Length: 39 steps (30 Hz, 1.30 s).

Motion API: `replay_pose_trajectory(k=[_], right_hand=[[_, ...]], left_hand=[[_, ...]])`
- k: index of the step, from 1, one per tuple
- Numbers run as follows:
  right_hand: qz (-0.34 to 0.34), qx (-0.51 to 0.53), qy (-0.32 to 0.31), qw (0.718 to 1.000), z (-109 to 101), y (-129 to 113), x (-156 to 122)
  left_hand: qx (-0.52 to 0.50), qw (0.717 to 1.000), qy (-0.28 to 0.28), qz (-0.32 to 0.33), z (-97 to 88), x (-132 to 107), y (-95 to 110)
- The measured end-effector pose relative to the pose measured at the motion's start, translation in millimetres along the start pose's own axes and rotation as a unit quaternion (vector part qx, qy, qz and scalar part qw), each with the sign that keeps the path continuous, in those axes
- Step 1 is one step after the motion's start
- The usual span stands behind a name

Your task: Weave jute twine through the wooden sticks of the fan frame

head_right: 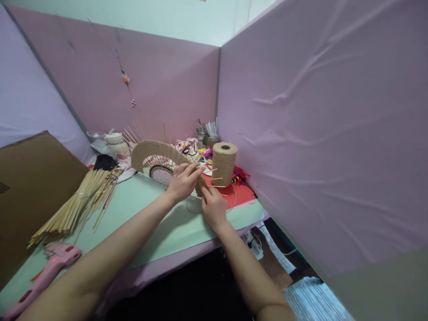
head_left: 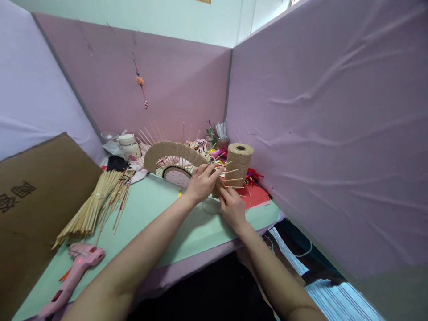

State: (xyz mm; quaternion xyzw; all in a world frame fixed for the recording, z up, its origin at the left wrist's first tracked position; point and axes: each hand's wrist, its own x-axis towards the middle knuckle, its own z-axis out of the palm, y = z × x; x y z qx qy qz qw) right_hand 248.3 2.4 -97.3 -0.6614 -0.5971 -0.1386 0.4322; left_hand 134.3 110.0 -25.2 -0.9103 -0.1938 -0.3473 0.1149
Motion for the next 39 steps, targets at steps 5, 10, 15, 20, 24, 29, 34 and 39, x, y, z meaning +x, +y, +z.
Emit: replay_pose_trajectory(k=[5,10,15,20,24,29,34,39], right_hand=[[0.002,-0.019,-0.005,1.0,-1.1,-0.8,-0.8],[0.002,-0.038,-0.013,0.999,-5.4,1.1,-4.8],[-0.002,-0.005,0.0,1.0,-23.3,4.8,-9.2],[0.018,0.042,0.082,0.996,-56.7,7.9,-7.7],[0.068,0.053,0.13,0.988,-72.2,15.3,1.1],[0.174,0.118,0.115,0.971,-66.3,32.3,7.7],[0.178,0.124,0.096,0.971,-62.5,36.2,3.0],[0.056,-0.04,0.045,0.997,-57.6,17.9,-15.4]], left_hand=[[0.004,0.999,-0.054,0.003,-12.4,8.0,-0.2],[-0.03,0.998,-0.053,-0.032,-13.6,13.0,1.5],[-0.045,0.996,-0.025,-0.077,-7.0,17.4,8.3],[-0.049,0.995,-0.011,-0.083,-2.1,17.7,9.2],[-0.057,0.994,-0.01,-0.089,-0.9,16.9,8.7],[-0.061,0.994,-0.013,-0.091,-3.1,16.9,10.7],[-0.056,0.994,-0.016,-0.095,-4.7,17.1,12.5],[-0.05,0.993,-0.012,-0.108,-1.4,19.5,13.4]])
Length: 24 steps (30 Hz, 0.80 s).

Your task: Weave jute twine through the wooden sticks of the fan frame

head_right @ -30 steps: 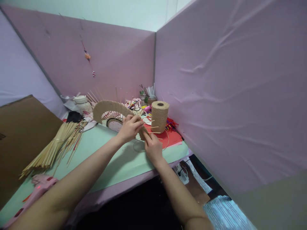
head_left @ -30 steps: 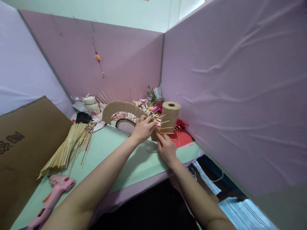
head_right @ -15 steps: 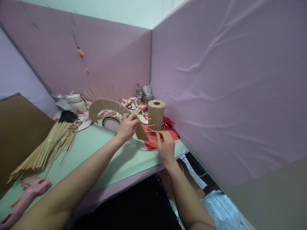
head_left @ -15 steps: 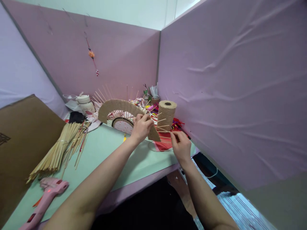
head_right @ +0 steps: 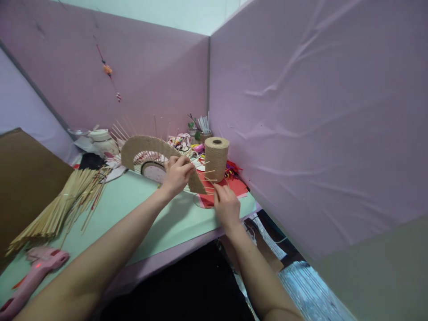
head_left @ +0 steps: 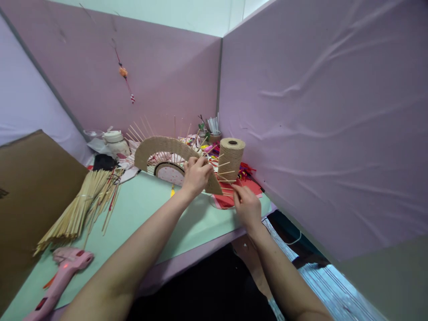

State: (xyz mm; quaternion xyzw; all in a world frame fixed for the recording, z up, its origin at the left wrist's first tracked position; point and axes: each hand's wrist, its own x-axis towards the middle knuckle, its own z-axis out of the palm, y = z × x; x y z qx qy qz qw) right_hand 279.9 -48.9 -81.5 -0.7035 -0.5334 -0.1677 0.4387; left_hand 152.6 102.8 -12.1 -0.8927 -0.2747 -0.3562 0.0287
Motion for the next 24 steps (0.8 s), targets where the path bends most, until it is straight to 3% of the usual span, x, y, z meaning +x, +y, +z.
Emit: replay_pose_trajectory(k=[4,8,11,15,20,24], right_hand=[[-0.05,-0.077,-0.079,0.993,23.3,-14.3,-18.0],[-0.045,-0.074,-0.111,0.99,44.3,-19.9,-19.8],[-0.038,-0.061,-0.115,0.991,46.8,-19.6,-15.7],[-0.037,-0.048,-0.096,0.994,44.9,-17.8,-14.2],[-0.038,-0.029,-0.093,0.995,49.6,-15.2,-18.0],[-0.034,-0.02,-0.101,0.994,52.0,-12.1,-19.3]], left_hand=[[0.007,1.0,0.002,-0.007,4.1,-0.4,1.7],[0.007,1.0,-0.004,-0.003,3.3,-3.6,-1.2],[0.006,1.0,-0.002,0.015,2.3,-8.0,-10.1],[0.02,0.995,0.011,0.093,9.8,-20.8,-25.7],[0.03,0.987,0.069,0.141,23.3,-39.9,-32.3],[0.037,0.985,0.018,0.166,21.1,-42.9,-27.3]])
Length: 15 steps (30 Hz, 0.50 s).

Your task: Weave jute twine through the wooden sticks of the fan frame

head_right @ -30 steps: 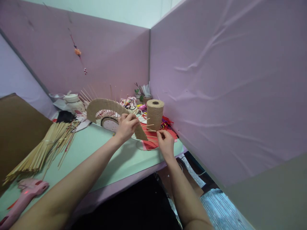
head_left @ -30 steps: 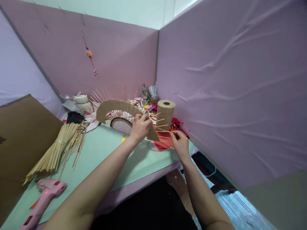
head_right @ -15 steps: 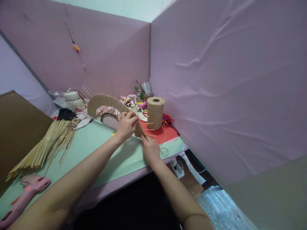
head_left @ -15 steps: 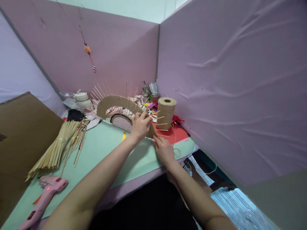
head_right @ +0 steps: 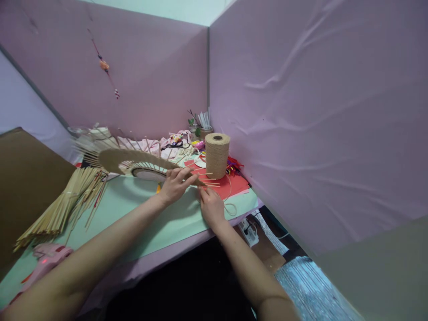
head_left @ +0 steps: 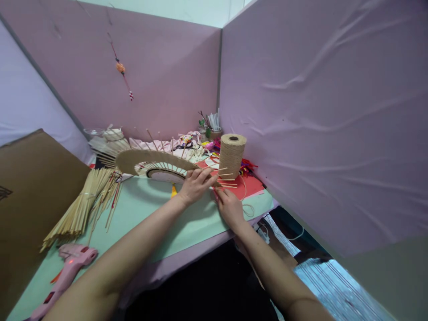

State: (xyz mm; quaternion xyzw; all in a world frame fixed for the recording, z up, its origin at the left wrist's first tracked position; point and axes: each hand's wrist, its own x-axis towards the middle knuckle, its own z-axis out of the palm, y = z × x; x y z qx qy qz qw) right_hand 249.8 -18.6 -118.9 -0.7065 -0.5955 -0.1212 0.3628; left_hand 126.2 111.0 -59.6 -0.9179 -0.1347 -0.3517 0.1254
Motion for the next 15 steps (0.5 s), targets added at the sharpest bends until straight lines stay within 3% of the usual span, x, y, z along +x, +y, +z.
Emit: replay_pose_trajectory(k=[4,11,15], right_hand=[[0.009,0.019,0.002,1.0,-1.3,3.2,1.5],[0.039,0.023,-0.007,0.999,-2.6,7.0,6.0],[0.042,0.02,-0.01,0.999,-0.2,10.4,6.3]], left_hand=[[0.055,0.995,-0.079,-0.031,-7.0,11.6,8.2],[0.095,0.981,-0.123,-0.115,-15.3,39.3,19.3],[0.063,0.975,-0.142,-0.157,-19.3,49.7,16.2]])
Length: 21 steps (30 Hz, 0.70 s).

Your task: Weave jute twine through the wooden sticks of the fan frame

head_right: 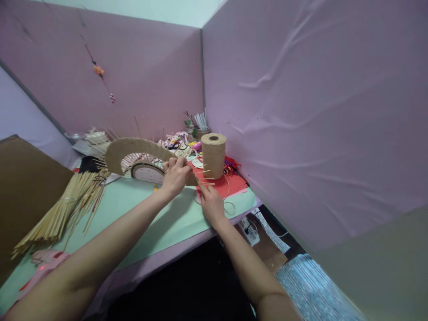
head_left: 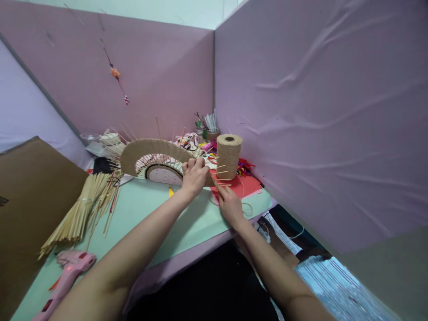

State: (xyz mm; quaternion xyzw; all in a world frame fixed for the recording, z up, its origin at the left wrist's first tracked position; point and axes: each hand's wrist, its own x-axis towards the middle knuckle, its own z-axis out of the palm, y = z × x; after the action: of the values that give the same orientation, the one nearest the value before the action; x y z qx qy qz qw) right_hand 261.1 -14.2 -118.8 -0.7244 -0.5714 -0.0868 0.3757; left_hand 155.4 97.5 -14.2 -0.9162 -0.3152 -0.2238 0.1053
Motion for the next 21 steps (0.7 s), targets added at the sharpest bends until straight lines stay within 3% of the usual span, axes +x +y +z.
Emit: replay_pose_trajectory(k=[4,12,21], right_hand=[[-0.005,-0.016,-0.002,1.0,2.9,3.8,-0.5],[-0.011,-0.044,-0.011,0.999,2.5,1.3,-2.5],[-0.009,-0.068,-0.029,0.997,-1.2,-1.7,-1.7]], left_hand=[[-0.036,0.999,-0.007,-0.015,0.1,7.9,-4.3],[-0.061,0.997,-0.047,0.016,1.3,12.4,-16.9],[-0.063,0.997,-0.039,-0.034,-2.3,7.5,-4.3]])
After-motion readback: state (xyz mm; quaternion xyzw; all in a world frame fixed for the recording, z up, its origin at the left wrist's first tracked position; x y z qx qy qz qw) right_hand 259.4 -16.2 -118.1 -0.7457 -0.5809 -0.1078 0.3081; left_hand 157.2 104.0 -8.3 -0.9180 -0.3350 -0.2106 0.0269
